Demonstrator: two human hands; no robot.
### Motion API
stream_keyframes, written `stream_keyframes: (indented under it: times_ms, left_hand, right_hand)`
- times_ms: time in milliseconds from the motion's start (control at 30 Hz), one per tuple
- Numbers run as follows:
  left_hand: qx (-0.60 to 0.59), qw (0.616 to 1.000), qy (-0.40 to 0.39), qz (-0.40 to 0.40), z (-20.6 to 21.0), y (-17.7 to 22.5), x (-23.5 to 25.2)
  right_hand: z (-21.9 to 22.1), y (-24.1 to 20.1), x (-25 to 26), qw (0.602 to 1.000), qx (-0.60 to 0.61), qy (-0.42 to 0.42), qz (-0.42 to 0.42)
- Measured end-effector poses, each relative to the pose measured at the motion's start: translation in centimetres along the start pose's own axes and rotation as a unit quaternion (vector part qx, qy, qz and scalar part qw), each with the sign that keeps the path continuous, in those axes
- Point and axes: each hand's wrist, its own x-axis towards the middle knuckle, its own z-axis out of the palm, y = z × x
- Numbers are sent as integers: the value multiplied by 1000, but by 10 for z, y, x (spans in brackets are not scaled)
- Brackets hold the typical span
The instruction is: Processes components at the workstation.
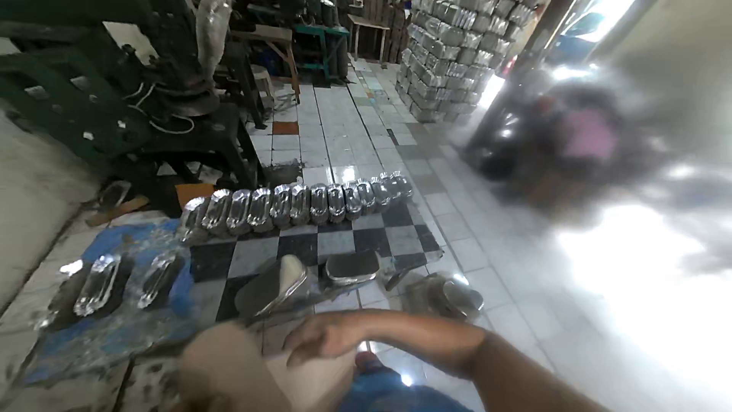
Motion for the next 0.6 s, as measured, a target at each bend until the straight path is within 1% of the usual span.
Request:
stream_keyframes:
  times_ms: [67, 100, 133, 167, 200, 233, 267, 300, 367, 433, 500, 533, 600]
  left_hand:
    - [22, 999, 24, -3, -50, 12, -14]
    - [26, 998, 53, -36, -71, 13, -24]
    - [44, 992, 84, -78, -85, 15, -37]
    - [58, 984, 117, -121, -94, 13, -50]
    - [59, 978, 134, -148, -104, 10, -61]
    - [15, 978, 141, -152, -118, 2, -64]
    - [-32, 983, 128, -129, -133, -5, -63]
    - [-79, 987, 111, -89, -150, -14, -59]
    - [-107, 989, 91, -41, -165, -16, -46]
    - [-94, 990, 100, -27, -164, -12, -34]
    - [-56, 994, 82, -54, -161, -6, -35]
    - [-49, 994, 80, -57, -158, -6, -35]
    - [-69, 992, 104, -25, -155, -12, -31]
  right_hand:
    - [25, -4, 4, 991, 32, 128, 23]
    - [41, -5, 9, 980, 60, 184, 48]
    - [58, -4, 15, 968, 87, 217, 87]
    - [78, -3, 19, 959, 112, 224, 132]
    - [95, -3, 24, 954, 128, 225, 152]
    - [107, -3, 33, 952, 136, 232, 148]
    - [114, -3, 47, 949, 148, 248, 123]
    - [120, -5, 61, 945, 163, 267, 95]
    - [135, -14, 87, 939, 184, 285, 62]
    - [153, -22, 115, 934, 190, 299, 31]
    - [169, -28, 138, 930, 203, 305, 9]
    - [171, -32, 143, 934, 209, 291, 12]
    - [165, -37, 141, 949, 213, 232, 18]
